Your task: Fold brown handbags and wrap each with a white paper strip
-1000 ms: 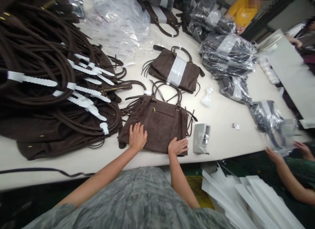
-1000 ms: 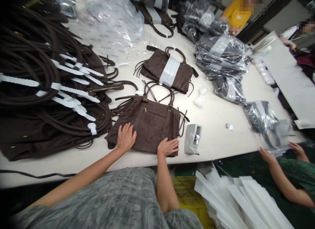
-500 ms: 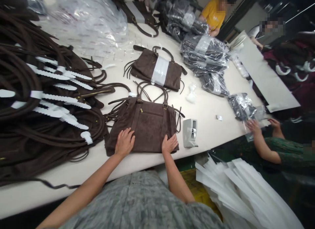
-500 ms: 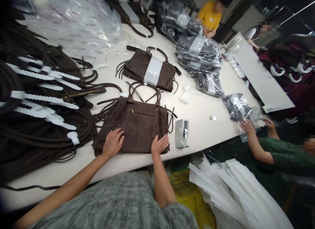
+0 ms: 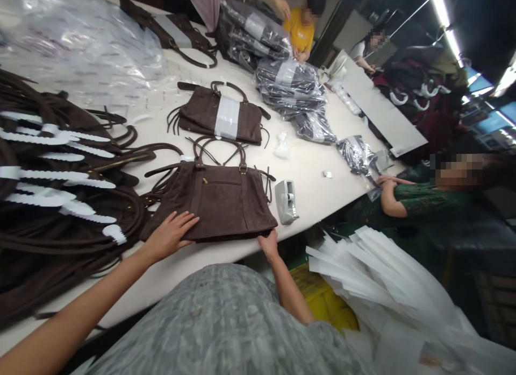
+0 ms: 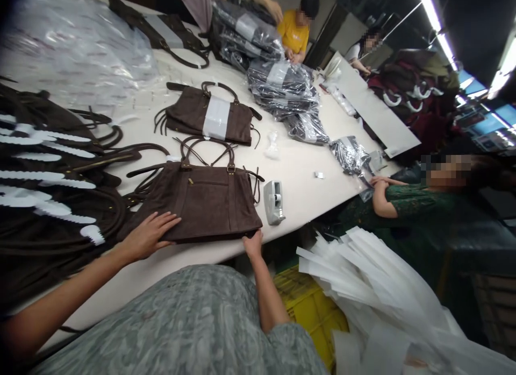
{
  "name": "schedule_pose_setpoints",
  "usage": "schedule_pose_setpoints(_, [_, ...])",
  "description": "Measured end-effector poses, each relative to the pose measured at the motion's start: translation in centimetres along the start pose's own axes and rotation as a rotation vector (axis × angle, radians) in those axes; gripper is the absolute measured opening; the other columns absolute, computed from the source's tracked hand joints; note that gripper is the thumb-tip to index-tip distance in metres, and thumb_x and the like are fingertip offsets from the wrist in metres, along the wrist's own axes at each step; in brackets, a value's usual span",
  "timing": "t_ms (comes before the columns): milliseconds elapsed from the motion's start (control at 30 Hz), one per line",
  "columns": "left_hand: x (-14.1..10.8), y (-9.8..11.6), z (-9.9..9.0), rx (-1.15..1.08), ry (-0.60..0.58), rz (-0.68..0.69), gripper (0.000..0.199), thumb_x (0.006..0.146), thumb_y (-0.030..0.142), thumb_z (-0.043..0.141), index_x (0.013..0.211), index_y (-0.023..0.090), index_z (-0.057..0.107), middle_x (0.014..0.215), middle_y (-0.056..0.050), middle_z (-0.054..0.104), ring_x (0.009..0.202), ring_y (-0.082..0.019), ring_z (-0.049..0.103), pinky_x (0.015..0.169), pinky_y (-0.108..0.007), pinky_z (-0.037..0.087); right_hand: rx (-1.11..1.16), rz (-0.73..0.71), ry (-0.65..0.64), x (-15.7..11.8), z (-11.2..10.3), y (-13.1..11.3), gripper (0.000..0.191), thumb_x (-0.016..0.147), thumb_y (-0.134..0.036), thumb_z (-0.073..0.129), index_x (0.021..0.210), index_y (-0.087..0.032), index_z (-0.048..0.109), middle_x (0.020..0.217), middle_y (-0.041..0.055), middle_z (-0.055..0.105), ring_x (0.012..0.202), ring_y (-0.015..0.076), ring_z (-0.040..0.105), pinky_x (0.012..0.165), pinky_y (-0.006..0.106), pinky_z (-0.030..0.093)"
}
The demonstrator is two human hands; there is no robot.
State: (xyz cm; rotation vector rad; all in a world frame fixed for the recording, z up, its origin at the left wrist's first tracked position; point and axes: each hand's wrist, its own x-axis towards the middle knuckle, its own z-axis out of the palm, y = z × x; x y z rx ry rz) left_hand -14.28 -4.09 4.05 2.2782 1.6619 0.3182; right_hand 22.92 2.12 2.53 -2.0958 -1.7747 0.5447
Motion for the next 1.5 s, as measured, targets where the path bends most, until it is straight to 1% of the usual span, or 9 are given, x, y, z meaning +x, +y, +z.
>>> schedule_pose_setpoints(167, [1.6, 0.9, 2.3, 0.128, -0.079, 0.026, 0.066, 0.083, 0.001, 0.030, 0.142, 0.026, 0.043, 0.144, -0.009, 0.050, 0.132, -0.024, 0.047, 0.107, -0.043, 0.036, 0.052, 0.050, 0.022, 3.3, 1.4, -1.6, 0.057, 0.069, -0.022, 0.062, 0.123, -0.004, 0.056, 0.114, 0.0190, 0.061, 0.105, 0.0253, 0.061, 0.091, 0.031, 0.048])
schedule_pose_setpoints(367, [1.8, 2.8, 1.5, 0.230, -0.042, 0.144, 0.083, 0.075, -0.006, 0.028, 0.149, 0.031, 0.027, 0.155, -0.006, 0.029, 0.143, -0.023, 0.027, 0.114, -0.045, 0.025, 0.082, 0.065, 0.079, 2.5, -1.9, -1.9, 0.053, 0.078, -0.022, 0.056, 0.128, -0.003, 0.053, 0.115, 0.0213, 0.059, 0.106, 0.0296, 0.060, 0.090, 0.038, 0.049])
schedule_pose_setpoints(533, [2.4, 3.6, 0.2, 0.239, -0.191, 0.209, 0.088, 0.071, 0.002, 0.040, 0.151, 0.030, 0.017, 0.159, -0.002, 0.020, 0.147, -0.022, 0.014, 0.117, -0.047, 0.016, 0.024, -0.364, 0.222, 2.6, -4.6, -5.4, 0.039, 0.096, -0.023, 0.035, 0.127, -0.017, 0.057, 0.129, 0.0142, 0.056, 0.125, 0.0236, 0.048, 0.108, 0.044, 0.033])
schedule_pose_setpoints(600, [2.6, 3.6, 0.4, 0.250, -0.232, 0.214, 0.092, 0.068, 0.003, 0.042, 0.151, 0.032, 0.016, 0.159, -0.002, 0.020, 0.147, -0.022, 0.013, 0.118, -0.048, 0.014, -0.032, -0.516, 0.148, 3.9, -3.9, -7.8, 0.039, 0.097, -0.026, 0.037, 0.128, -0.017, 0.057, 0.132, 0.0137, 0.056, 0.129, 0.0240, 0.044, 0.110, 0.046, 0.030])
schedule_pose_setpoints(700, [2.5, 3.3, 1.1, 0.262, -0.222, 0.227, 0.090, 0.072, 0.006, 0.045, 0.151, 0.036, 0.014, 0.159, -0.004, 0.020, 0.147, -0.023, 0.017, 0.117, -0.051, 0.013, -0.138, -0.535, -0.034, 5.4, -1.4, -9.7, 0.049, 0.094, -0.032, 0.045, 0.139, -0.012, 0.047, 0.141, 0.0175, 0.050, 0.137, 0.0305, 0.036, 0.112, 0.053, 0.025])
schedule_pose_setpoints(900, [2.0, 1.9, 5.2, 0.245, -0.027, 0.273, 0.061, 0.090, 0.044, 0.050, 0.146, 0.046, 0.024, 0.157, -0.004, 0.027, 0.141, -0.029, 0.033, 0.115, -0.056, 0.015, -0.154, -0.527, -0.097, 4.7, 4.6, -5.6, 0.055, 0.095, -0.036, 0.045, 0.146, -0.017, 0.038, 0.153, 0.0146, 0.034, 0.143, 0.0290, 0.028, 0.115, 0.055, 0.018])
schedule_pose_setpoints(1067, [2.4, 0.7, 7.7, 0.252, 0.030, 0.240, 0.057, 0.090, 0.050, 0.049, 0.143, 0.049, 0.027, 0.154, -0.002, 0.034, 0.136, -0.030, 0.041, 0.112, -0.054, 0.021, -0.142, -0.522, -0.043, 5.0, 6.8, -4.4, 0.056, 0.093, -0.031, 0.048, 0.147, -0.021, 0.036, 0.154, 0.0116, 0.032, 0.143, 0.0281, 0.028, 0.115, 0.054, 0.023])
schedule_pose_setpoints(1333, [3.2, 2.3, 7.9, 0.343, -0.035, 0.125, 0.076, 0.084, 0.011, 0.043, 0.145, 0.048, 0.017, 0.151, -0.004, 0.037, 0.138, -0.033, 0.036, 0.110, -0.063, 0.024, -0.113, -0.550, -0.065, 4.5, 5.2, -4.4, 0.049, 0.095, -0.030, 0.043, 0.142, -0.016, 0.044, 0.148, 0.0123, 0.043, 0.139, 0.0250, 0.036, 0.115, 0.050, 0.026])
schedule_pose_setpoints(1500, [3.9, 3.2, 8.3, 0.279, -0.048, 0.205, 0.075, 0.084, 0.017, 0.043, 0.149, 0.037, 0.011, 0.146, -0.017, 0.043, 0.129, -0.044, 0.044, 0.098, -0.076, 0.027, -0.192, -0.681, -0.209, 0.8, 1.7, -1.8, 0.059, 0.096, -0.034, 0.043, 0.148, -0.010, 0.029, 0.156, 0.0120, 0.028, 0.146, 0.0220, 0.020, 0.118, 0.046, 0.021])
